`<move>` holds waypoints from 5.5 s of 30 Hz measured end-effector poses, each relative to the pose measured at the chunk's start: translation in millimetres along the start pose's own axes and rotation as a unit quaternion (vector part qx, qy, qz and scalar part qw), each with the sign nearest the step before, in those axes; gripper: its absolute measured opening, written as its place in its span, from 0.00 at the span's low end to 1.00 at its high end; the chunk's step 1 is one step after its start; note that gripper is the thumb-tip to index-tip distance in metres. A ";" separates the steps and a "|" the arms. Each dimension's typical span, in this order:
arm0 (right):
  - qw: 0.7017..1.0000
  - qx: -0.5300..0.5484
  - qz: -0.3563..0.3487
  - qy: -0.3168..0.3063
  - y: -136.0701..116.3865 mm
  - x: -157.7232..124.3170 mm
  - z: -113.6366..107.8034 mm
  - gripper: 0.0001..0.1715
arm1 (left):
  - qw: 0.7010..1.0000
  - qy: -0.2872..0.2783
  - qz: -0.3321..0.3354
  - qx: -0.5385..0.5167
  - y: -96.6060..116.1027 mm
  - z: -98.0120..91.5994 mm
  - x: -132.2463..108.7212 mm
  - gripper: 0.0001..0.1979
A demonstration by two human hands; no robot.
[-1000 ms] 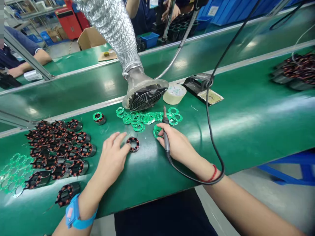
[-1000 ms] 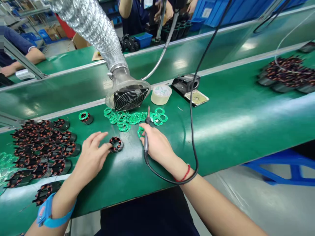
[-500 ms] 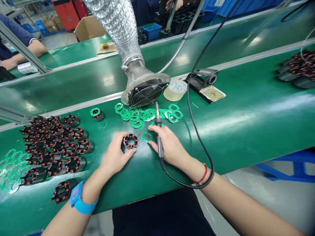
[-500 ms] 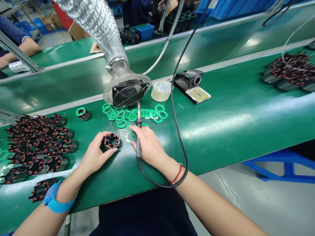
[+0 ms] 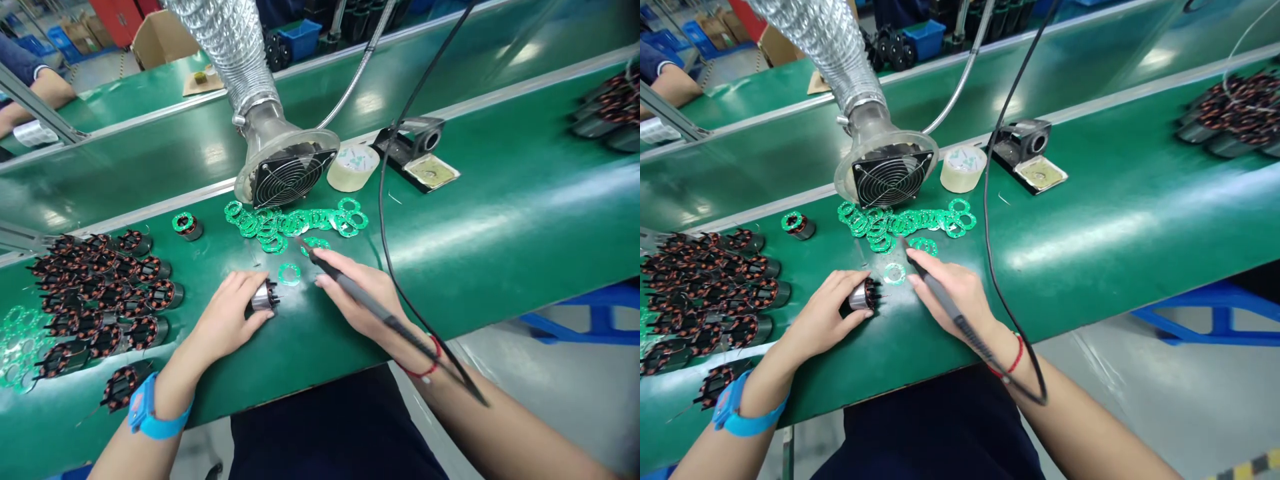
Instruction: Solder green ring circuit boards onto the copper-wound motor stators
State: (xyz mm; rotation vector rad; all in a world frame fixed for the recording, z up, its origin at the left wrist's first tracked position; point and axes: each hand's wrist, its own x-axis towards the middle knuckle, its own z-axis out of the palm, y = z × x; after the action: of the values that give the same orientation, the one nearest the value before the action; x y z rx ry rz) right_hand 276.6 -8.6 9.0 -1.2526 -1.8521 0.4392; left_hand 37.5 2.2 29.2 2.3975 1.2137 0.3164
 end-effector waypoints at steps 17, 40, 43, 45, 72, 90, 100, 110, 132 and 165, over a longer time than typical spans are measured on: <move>0.991 0.102 0.080 0.026 -0.4 -16.1 -7.9 0.07 | 0.993 0.111 0.030 0.014 -0.5 10.5 7.7 0.22; 0.993 0.101 0.037 0.046 0.2 -19.7 -6.6 0.06 | 0.992 0.104 0.052 0.040 0.6 9.9 8.9 0.21; 0.990 0.104 0.025 0.095 2.3 -20.7 -7.5 0.10 | 0.993 0.100 0.053 0.041 1.2 9.3 9.0 0.21; 0.993 0.076 0.011 0.089 2.8 -20.0 -7.8 0.13 | 0.993 0.099 0.052 0.043 1.5 9.0 9.2 0.21; 0.923 0.359 0.137 -0.018 -35.8 5.8 29.8 0.17 | 0.995 0.029 -0.026 -0.091 11.5 9.6 3.3 0.21; 0.968 0.054 0.142 -0.201 -38.0 -8.2 8.3 0.29 | 0.999 -0.003 -0.032 -0.043 17.7 -1.3 -4.4 0.22; 0.956 0.095 0.191 -0.202 -31.2 2.6 -5.9 0.26 | 0.997 0.005 -0.077 -0.031 31.1 3.5 -2.4 0.21; 0.966 -0.143 -0.056 -0.209 -40.3 33.3 -6.7 0.27 | 0.990 -0.047 -0.044 -0.127 16.8 -11.4 -4.8 0.20; 0.991 0.043 -0.033 -0.119 -25.6 -10.3 23.2 0.31 | 0.990 0.109 -0.007 -0.084 31.5 28.2 10.4 0.18; 0.998 0.046 0.021 -0.041 -22.0 -21.3 25.6 0.25 | 0.993 0.114 0.014 0.005 28.1 26.5 10.8 0.15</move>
State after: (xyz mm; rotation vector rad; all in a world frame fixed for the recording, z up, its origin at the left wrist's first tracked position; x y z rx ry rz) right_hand 246.5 -33.0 -0.6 -1.2282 -1.8549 0.5996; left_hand 74.1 -11.1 19.3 2.4392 1.2821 0.6094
